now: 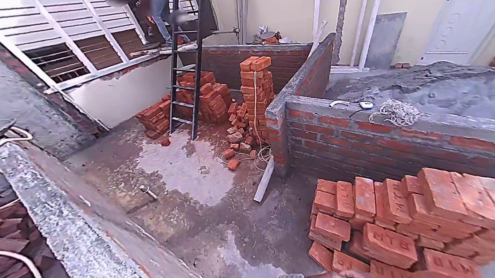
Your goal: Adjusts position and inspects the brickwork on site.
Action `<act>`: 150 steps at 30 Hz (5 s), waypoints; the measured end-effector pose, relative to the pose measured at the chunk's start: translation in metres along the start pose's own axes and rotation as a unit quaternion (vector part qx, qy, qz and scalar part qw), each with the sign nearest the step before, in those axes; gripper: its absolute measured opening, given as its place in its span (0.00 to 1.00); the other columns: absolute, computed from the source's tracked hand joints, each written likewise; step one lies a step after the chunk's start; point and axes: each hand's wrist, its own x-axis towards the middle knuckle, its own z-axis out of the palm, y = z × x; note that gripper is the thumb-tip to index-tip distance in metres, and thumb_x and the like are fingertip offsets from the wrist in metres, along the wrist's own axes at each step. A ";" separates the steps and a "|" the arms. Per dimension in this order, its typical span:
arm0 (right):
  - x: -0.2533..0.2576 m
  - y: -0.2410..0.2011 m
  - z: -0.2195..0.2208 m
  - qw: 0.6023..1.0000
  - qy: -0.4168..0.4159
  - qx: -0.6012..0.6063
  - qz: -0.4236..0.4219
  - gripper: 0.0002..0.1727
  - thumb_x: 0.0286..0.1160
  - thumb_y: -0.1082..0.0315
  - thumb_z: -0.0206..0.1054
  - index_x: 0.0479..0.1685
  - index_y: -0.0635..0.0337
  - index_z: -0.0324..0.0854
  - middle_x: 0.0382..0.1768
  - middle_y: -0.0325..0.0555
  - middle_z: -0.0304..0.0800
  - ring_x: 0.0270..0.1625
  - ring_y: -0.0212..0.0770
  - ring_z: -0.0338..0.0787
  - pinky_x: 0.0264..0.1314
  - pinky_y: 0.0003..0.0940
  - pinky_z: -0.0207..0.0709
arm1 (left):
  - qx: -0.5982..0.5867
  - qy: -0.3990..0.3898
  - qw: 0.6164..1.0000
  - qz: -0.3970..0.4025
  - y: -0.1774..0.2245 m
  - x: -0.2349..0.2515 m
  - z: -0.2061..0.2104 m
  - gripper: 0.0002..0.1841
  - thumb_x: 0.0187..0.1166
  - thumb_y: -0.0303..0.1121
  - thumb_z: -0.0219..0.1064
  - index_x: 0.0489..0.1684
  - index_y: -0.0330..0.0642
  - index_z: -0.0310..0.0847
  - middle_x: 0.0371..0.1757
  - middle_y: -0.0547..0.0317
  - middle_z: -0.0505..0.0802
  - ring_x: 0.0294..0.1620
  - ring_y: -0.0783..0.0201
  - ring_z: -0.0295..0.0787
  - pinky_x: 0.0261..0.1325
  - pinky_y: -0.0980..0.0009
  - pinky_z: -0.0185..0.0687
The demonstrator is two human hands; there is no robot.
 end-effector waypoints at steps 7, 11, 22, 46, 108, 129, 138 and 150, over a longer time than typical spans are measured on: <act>-0.018 -0.046 -0.025 0.996 0.077 0.019 -0.051 0.30 0.74 0.61 0.75 0.76 0.59 0.78 0.71 0.49 0.84 0.69 0.36 0.86 0.74 0.34 0.80 | 0.121 0.059 0.989 0.063 0.032 0.012 -0.015 0.24 0.77 0.38 0.70 0.69 0.35 0.82 0.66 0.47 0.90 0.66 0.63 0.88 0.73 0.64 0.82; -0.039 -0.064 -0.039 0.982 0.170 0.075 -0.038 0.32 0.72 0.62 0.76 0.76 0.62 0.76 0.71 0.51 0.84 0.67 0.38 0.88 0.71 0.35 0.83 | 0.277 0.199 0.932 0.126 0.075 0.014 -0.022 0.25 0.79 0.42 0.69 0.70 0.37 0.83 0.67 0.47 0.91 0.73 0.58 0.85 0.81 0.58 0.75; -0.078 -0.106 -0.049 0.942 0.250 0.174 -0.141 0.24 0.77 0.64 0.72 0.70 0.66 0.80 0.66 0.52 0.88 0.60 0.39 0.93 0.65 0.35 0.88 | 0.199 0.207 0.928 0.238 0.141 0.029 -0.017 0.18 0.78 0.37 0.70 0.62 0.38 0.87 0.68 0.51 0.89 0.73 0.60 0.83 0.77 0.60 0.79; -0.108 -0.117 -0.051 0.920 0.340 0.136 -0.143 0.10 0.74 0.71 0.73 0.52 0.62 0.90 0.49 0.45 0.91 0.44 0.35 0.93 0.49 0.31 0.91 | -0.035 -0.075 0.984 0.158 0.134 0.054 0.014 0.17 0.74 0.33 0.74 0.54 0.30 0.87 0.63 0.47 0.90 0.65 0.59 0.88 0.71 0.61 0.85; -0.106 -0.116 -0.034 0.906 0.372 0.153 -0.133 0.10 0.72 0.68 0.76 0.49 0.61 0.92 0.45 0.41 0.95 0.40 0.31 0.93 0.45 0.28 0.89 | -0.022 -0.090 0.978 0.188 0.132 0.050 0.016 0.16 0.74 0.35 0.75 0.51 0.32 0.89 0.66 0.48 0.89 0.67 0.62 0.87 0.71 0.63 0.84; -0.112 -0.122 -0.038 0.891 0.402 0.039 -0.205 0.06 0.74 0.72 0.73 0.46 0.61 0.91 0.46 0.43 0.92 0.47 0.32 0.91 0.52 0.29 0.88 | 0.225 0.014 0.941 0.254 0.139 0.044 0.008 0.12 0.73 0.38 0.74 0.49 0.43 0.94 0.78 0.51 0.82 0.83 0.57 0.73 0.84 0.55 0.70; -0.112 -0.121 -0.036 0.885 0.419 0.020 -0.202 0.05 0.75 0.70 0.74 0.43 0.60 0.92 0.45 0.43 0.93 0.49 0.32 0.91 0.54 0.30 0.87 | 0.238 0.019 0.938 0.253 0.138 0.044 0.010 0.13 0.73 0.38 0.75 0.49 0.43 0.94 0.77 0.48 0.83 0.82 0.55 0.74 0.82 0.55 0.71; -0.109 -0.120 -0.030 0.855 0.468 -0.027 -0.223 0.05 0.73 0.72 0.73 0.42 0.62 0.92 0.45 0.44 0.94 0.51 0.34 0.92 0.57 0.32 0.87 | 0.208 0.002 0.946 0.250 0.141 0.045 0.012 0.14 0.73 0.39 0.75 0.51 0.41 0.93 0.75 0.50 0.84 0.79 0.58 0.76 0.81 0.56 0.74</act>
